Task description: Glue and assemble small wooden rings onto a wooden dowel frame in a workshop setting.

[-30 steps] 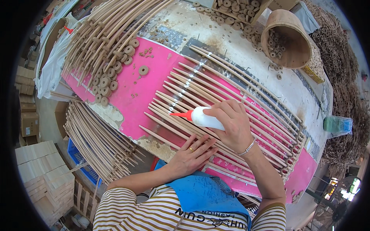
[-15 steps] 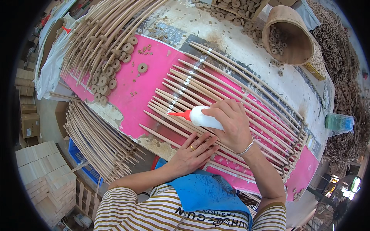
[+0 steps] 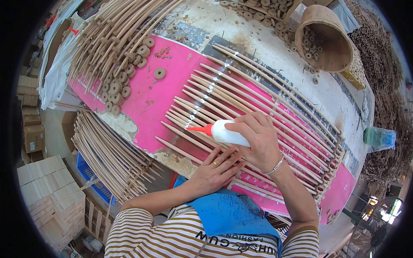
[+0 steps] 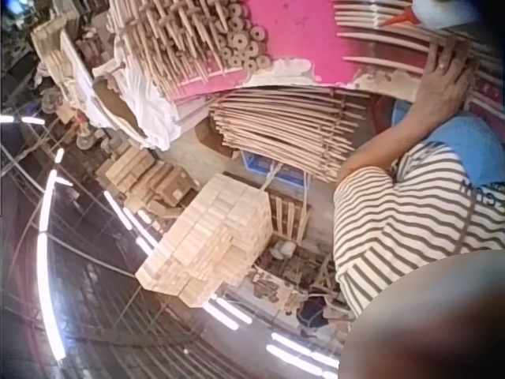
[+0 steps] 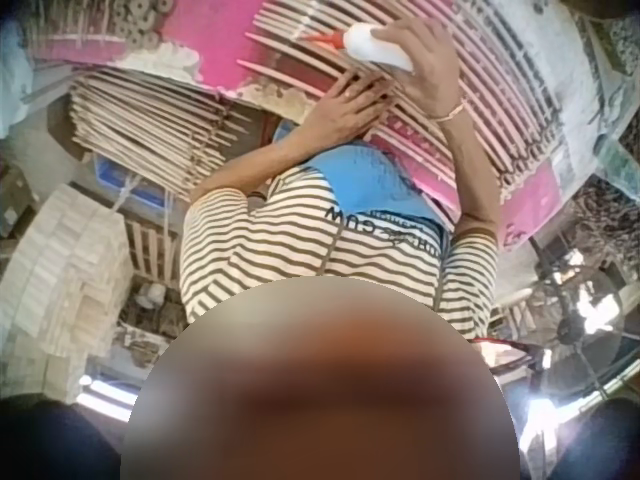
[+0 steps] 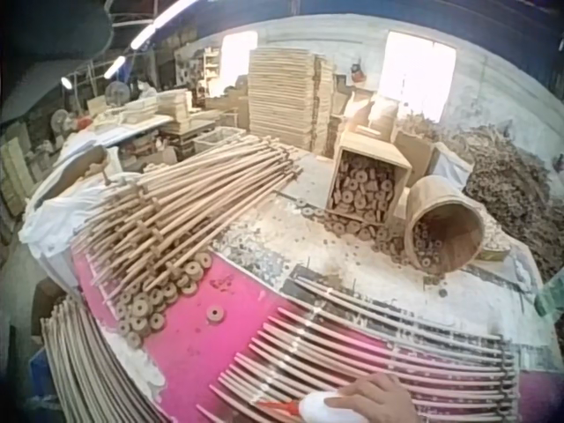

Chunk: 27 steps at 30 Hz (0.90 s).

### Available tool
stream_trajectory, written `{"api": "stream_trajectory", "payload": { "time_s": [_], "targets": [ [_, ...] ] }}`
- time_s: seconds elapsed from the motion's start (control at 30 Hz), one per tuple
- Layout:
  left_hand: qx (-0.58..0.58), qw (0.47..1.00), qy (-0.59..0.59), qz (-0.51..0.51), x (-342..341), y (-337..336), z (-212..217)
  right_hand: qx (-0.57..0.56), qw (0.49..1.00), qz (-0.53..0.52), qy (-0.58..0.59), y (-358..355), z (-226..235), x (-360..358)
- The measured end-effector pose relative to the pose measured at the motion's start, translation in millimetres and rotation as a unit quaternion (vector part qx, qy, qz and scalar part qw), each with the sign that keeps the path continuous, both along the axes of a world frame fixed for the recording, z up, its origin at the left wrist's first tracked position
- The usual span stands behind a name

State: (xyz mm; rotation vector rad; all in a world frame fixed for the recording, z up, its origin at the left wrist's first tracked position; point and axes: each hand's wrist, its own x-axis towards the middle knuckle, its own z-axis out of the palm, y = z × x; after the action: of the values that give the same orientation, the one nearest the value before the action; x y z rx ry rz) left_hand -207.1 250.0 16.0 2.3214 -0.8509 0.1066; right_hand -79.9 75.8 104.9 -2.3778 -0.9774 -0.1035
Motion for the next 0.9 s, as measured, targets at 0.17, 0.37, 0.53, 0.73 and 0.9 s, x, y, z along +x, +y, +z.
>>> {"api": "stream_trajectory", "payload": {
  "time_s": [0.17, 0.37, 0.53, 0.73, 0.9],
  "targets": [
    [-0.002, 1.0, 0.003, 0.0, -1, 0, -1, 0.004, 1.0, -0.012, 0.027, -5, 3, -5],
    [-0.003, 1.0, 0.006, -0.005, -4, 0, -6, 0.01, 0.999, 0.007, 0.03, 2, -1, -8],
    [0.003, 1.0, 0.019, -0.016, -3, 2, -4, 0.007, 1.0, 0.007, 0.03, 5, -6, -9],
    [0.013, 1.0, 0.004, 0.008, -5, 1, -4, 0.012, 0.999, 0.009, 0.043, 2, -1, -11],
    [-0.006, 1.0, 0.017, 0.0, -10, 1, -11, 0.025, 0.998, 0.021, 0.05, 2, -2, -14]
  ]
}}
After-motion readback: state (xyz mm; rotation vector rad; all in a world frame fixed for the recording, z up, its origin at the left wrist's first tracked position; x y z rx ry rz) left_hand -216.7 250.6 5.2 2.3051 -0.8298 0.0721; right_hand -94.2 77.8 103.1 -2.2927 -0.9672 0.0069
